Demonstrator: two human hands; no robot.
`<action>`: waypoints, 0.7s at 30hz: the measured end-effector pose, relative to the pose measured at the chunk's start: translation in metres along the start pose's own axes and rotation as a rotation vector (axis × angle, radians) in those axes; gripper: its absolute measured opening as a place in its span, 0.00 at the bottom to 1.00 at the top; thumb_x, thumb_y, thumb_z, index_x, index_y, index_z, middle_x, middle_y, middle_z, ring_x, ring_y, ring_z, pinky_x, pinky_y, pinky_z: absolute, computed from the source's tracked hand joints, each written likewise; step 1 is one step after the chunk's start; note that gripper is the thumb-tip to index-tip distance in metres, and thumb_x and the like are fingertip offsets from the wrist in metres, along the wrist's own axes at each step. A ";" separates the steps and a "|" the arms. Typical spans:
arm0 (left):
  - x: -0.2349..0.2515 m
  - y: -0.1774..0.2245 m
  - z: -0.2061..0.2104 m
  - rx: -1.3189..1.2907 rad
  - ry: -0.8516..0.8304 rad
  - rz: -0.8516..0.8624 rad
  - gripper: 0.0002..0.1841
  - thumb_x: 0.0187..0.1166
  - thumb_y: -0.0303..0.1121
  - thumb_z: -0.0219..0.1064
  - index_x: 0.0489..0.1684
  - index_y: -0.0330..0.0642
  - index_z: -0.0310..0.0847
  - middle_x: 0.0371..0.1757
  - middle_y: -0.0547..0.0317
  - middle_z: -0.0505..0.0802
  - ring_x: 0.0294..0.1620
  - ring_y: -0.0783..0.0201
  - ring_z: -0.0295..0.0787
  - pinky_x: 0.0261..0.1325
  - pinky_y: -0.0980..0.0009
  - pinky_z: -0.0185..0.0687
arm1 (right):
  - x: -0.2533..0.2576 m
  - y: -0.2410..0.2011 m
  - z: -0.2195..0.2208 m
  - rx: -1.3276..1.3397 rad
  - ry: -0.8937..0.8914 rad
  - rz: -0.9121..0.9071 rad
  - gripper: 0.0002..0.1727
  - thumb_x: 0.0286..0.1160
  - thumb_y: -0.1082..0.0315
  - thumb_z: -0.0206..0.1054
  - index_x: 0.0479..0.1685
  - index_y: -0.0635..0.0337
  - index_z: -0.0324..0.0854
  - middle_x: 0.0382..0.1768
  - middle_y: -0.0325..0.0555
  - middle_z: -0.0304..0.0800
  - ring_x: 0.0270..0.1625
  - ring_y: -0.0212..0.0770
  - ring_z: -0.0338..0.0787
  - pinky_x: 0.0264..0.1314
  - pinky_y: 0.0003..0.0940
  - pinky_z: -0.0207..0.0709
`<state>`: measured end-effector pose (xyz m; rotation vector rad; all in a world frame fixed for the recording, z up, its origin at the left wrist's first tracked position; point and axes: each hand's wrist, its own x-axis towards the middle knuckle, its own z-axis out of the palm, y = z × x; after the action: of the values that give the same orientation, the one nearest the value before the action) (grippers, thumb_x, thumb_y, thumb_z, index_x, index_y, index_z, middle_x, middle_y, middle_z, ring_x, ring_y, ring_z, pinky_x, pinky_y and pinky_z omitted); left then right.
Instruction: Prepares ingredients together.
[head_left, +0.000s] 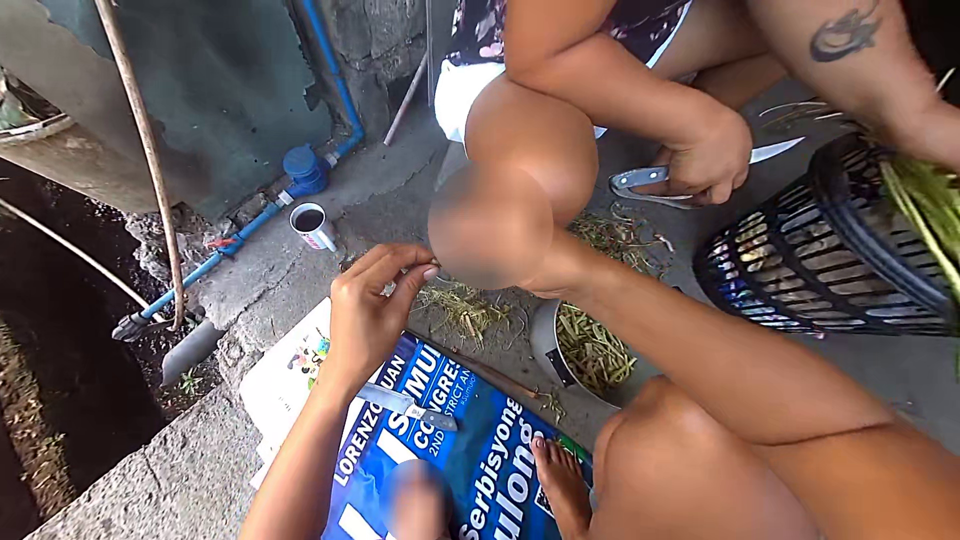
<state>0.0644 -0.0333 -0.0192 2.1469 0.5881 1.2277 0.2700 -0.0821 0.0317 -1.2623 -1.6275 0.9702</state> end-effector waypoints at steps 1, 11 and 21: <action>0.000 -0.001 0.000 -0.052 0.004 -0.025 0.06 0.79 0.27 0.71 0.45 0.35 0.91 0.46 0.60 0.93 0.45 0.77 0.90 0.52 0.80 0.87 | 0.000 0.001 0.001 0.073 0.001 0.038 0.06 0.73 0.80 0.69 0.32 0.64 0.89 0.50 0.48 0.88 0.52 0.36 0.87 0.52 0.28 0.84; 0.003 -0.016 -0.020 -0.473 0.127 -0.281 0.09 0.85 0.27 0.63 0.50 0.46 0.90 0.46 0.70 0.95 0.42 0.76 0.90 0.48 0.77 0.86 | -0.003 0.050 0.013 0.151 0.028 0.279 0.08 0.75 0.77 0.67 0.29 0.63 0.89 0.41 0.44 0.91 0.39 0.31 0.84 0.40 0.27 0.78; -0.014 -0.019 -0.132 -0.351 0.354 -0.271 0.13 0.94 0.32 0.45 0.63 0.48 0.75 0.52 0.71 0.89 0.45 0.74 0.87 0.53 0.77 0.85 | 0.003 0.156 0.013 -0.202 -0.098 0.742 0.08 0.79 0.72 0.68 0.42 0.70 0.89 0.38 0.57 0.87 0.42 0.48 0.82 0.50 0.51 0.74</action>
<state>-0.0593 0.0079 0.0117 1.5189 0.7225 1.4423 0.3085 -0.0498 -0.1163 -2.0596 -1.3569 1.3366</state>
